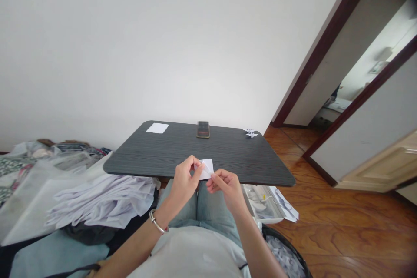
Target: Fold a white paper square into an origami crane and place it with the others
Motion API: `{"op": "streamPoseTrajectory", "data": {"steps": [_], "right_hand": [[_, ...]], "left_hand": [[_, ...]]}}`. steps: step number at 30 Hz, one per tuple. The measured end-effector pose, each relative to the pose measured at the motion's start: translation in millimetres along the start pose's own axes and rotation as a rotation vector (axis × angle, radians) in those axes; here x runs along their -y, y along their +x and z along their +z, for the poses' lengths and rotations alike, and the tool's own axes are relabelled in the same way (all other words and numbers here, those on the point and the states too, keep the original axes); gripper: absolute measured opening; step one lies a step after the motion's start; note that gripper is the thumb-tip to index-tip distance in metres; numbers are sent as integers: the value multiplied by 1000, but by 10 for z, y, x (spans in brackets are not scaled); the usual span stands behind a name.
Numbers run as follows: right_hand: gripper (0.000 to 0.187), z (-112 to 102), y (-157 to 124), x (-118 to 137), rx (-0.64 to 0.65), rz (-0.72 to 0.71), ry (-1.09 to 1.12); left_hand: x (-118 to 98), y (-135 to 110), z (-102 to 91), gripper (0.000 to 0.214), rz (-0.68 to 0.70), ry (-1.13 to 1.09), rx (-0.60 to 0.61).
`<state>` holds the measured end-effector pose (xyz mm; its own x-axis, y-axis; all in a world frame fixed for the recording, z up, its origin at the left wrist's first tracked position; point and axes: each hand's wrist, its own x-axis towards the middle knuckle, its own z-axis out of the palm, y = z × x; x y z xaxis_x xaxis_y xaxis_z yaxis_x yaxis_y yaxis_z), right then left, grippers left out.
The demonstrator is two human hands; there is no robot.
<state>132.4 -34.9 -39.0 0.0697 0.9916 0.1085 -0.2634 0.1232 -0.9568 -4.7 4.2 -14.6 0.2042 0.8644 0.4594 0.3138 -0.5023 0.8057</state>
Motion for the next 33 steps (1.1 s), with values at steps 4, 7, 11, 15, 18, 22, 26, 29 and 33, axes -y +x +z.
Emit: {"op": "streamPoseTrajectory", "data": {"steps": [4, 7, 11, 15, 18, 22, 26, 29, 33], "right_hand": [[24, -36, 7, 3, 26, 25, 26], [23, -45, 11, 7, 27, 22, 26], [22, -45, 3, 20, 17, -20, 0], [23, -72, -4, 36, 55, -39, -44], [27, -87, 2, 39, 71, -49, -44], [25, -54, 17, 24, 12, -59, -45], [25, -14, 19, 14, -10, -52, -87], [27, -10, 5, 17, -15, -73, -117], [27, -23, -11, 19, 5, -87, -165]], "left_hand": [[8, 0, -8, 20, -1, -6, 0], [4, -1, -1, 21, -6, -11, 16], [-2, -4, 6, 21, 0, 8, 31], [1, -5, -3, 22, 11, 40, 22], [-4, -2, -12, 22, 22, 55, 18], [-30, -7, -14, 21, 19, 61, 34], [-60, -6, -6, 21, 34, 77, 38], [-57, -1, 0, 21, 36, 79, 46], [-26, -4, -3, 22, 36, 94, 41]]}}
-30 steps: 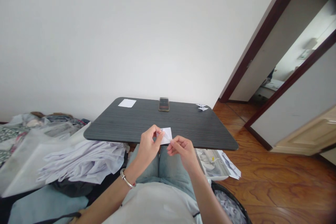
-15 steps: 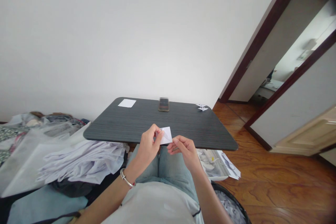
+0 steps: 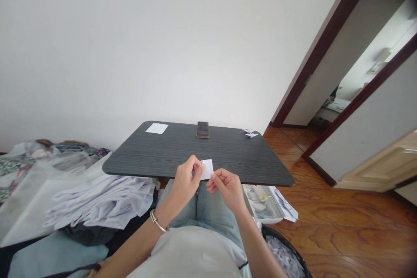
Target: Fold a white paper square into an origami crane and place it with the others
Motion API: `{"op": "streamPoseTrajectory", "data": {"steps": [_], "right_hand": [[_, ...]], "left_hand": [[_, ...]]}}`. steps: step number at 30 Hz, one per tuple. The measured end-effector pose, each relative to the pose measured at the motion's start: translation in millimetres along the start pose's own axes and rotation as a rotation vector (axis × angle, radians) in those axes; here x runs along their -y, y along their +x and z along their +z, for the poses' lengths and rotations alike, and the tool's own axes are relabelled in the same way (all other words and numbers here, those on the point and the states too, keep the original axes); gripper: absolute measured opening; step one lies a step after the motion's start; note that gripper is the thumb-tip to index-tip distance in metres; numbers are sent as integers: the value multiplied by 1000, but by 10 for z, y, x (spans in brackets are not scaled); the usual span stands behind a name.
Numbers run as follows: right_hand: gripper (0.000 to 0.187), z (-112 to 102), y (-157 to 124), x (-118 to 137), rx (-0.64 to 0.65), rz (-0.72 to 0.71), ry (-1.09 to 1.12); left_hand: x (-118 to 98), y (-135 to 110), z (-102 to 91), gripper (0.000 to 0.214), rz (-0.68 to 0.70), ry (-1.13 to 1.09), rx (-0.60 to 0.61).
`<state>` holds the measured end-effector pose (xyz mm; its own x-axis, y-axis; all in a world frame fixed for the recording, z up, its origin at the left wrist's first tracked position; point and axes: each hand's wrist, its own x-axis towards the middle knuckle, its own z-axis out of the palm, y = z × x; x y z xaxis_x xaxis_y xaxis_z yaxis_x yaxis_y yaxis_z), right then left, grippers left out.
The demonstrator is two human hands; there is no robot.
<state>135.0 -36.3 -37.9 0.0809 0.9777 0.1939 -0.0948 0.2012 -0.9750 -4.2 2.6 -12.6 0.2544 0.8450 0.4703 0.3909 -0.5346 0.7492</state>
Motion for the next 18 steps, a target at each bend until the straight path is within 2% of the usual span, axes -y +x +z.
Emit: {"op": "streamPoseTrajectory", "data": {"steps": [4, 11, 18], "right_hand": [[30, 3, 1, -12, 17, -12, -10], [25, 15, -11, -36, -59, -49, -73], [27, -24, -10, -7, 13, -68, -100]], "left_hand": [[2, -6, -8, 21, 3, 34, -12], [-25, 1, -13, 22, -4, 24, -23], [-22, 17, -49, 23, -23, 5, 3]]}}
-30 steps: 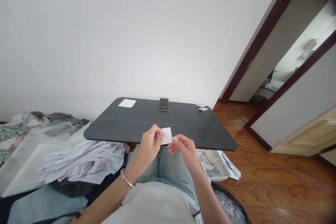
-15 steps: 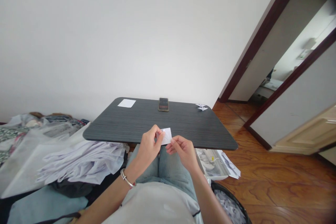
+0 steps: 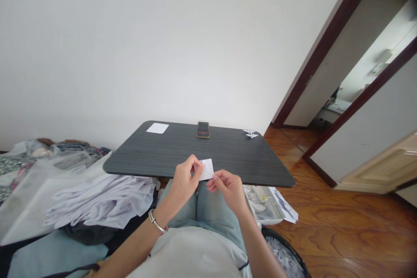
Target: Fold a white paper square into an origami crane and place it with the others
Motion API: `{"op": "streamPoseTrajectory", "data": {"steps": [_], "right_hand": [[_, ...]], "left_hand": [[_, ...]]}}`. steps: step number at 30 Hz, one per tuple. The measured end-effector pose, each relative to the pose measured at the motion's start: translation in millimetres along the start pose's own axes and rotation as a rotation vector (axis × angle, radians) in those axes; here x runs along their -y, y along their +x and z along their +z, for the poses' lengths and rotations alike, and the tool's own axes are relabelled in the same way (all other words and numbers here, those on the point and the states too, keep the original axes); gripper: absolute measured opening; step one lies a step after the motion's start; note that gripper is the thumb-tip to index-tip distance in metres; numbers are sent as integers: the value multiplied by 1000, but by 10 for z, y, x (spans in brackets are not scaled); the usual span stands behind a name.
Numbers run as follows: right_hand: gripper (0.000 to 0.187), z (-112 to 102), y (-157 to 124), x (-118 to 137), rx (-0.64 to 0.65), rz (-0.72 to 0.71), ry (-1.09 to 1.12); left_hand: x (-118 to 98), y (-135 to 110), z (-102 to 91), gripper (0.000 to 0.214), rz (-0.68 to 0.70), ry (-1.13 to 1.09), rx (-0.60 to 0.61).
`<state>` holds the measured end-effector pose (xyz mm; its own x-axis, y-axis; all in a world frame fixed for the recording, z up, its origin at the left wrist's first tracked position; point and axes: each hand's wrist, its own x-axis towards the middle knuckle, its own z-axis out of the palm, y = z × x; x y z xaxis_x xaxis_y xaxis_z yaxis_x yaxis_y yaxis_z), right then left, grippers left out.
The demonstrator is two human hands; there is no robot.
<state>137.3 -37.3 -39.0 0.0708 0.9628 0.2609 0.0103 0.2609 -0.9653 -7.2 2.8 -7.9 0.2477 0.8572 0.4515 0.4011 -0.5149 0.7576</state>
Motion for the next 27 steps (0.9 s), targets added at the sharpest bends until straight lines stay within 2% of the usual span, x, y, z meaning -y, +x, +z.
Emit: {"op": "streamPoseTrajectory", "data": {"steps": [13, 15, 20, 27], "right_hand": [[26, -80, 8, 40, 142, 51, 104], [26, -55, 14, 38, 121, 57, 127], [26, 40, 27, 16, -27, 77, 128], [29, 50, 30, -8, -43, 58, 117]], "left_hand": [[-12, 10, -45, 24, -19, -17, 12], [-16, 8, -30, 24, -11, -18, 10], [-11, -12, 22, 22, 16, -20, 16], [-15, -43, 72, 22, 45, 2, 9]]}}
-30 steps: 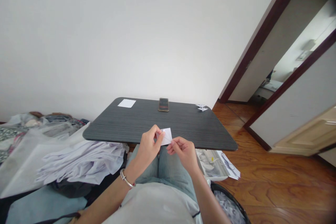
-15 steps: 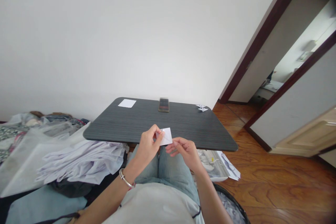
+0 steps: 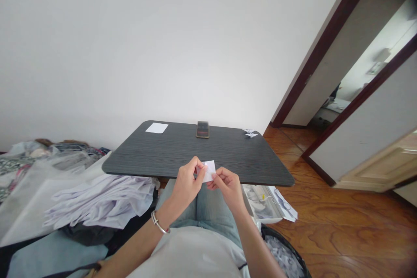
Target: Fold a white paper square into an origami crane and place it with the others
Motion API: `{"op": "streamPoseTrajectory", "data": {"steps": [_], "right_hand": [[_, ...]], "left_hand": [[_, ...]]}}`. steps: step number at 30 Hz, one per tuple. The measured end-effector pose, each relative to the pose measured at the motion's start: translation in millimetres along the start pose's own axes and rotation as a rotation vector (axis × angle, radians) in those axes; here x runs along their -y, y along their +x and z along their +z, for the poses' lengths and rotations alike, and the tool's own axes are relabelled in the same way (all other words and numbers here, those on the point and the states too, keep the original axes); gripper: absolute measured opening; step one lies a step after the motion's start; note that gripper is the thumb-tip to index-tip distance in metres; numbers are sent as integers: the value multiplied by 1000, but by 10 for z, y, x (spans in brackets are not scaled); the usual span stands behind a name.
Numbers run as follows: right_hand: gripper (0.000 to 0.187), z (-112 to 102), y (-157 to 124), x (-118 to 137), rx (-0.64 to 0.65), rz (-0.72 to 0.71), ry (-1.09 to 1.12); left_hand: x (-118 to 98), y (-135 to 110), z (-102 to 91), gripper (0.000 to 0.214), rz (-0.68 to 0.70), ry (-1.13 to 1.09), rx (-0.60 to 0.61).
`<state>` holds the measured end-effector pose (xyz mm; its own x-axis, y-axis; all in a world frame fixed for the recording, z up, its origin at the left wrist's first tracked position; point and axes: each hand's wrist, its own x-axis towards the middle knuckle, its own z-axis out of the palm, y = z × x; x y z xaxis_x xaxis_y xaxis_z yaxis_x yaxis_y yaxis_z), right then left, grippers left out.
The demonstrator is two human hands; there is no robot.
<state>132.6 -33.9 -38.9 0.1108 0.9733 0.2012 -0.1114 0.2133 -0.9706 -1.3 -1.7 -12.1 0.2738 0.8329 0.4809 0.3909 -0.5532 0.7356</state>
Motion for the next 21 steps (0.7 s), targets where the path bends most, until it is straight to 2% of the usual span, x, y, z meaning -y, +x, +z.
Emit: {"op": "streamPoseTrajectory", "data": {"steps": [11, 15, 21], "right_hand": [[30, -30, 50, -46, 17, -118, -80], [30, -20, 34, -49, -42, -194, -109], [23, -3, 47, -39, 20, -135, -31]], "left_hand": [[-9, -16, 26, 19, 5, 9, 28], [-15, -22, 40, 21, -8, -19, 53], [-25, -10, 15, 19, 4, 10, 52]]}}
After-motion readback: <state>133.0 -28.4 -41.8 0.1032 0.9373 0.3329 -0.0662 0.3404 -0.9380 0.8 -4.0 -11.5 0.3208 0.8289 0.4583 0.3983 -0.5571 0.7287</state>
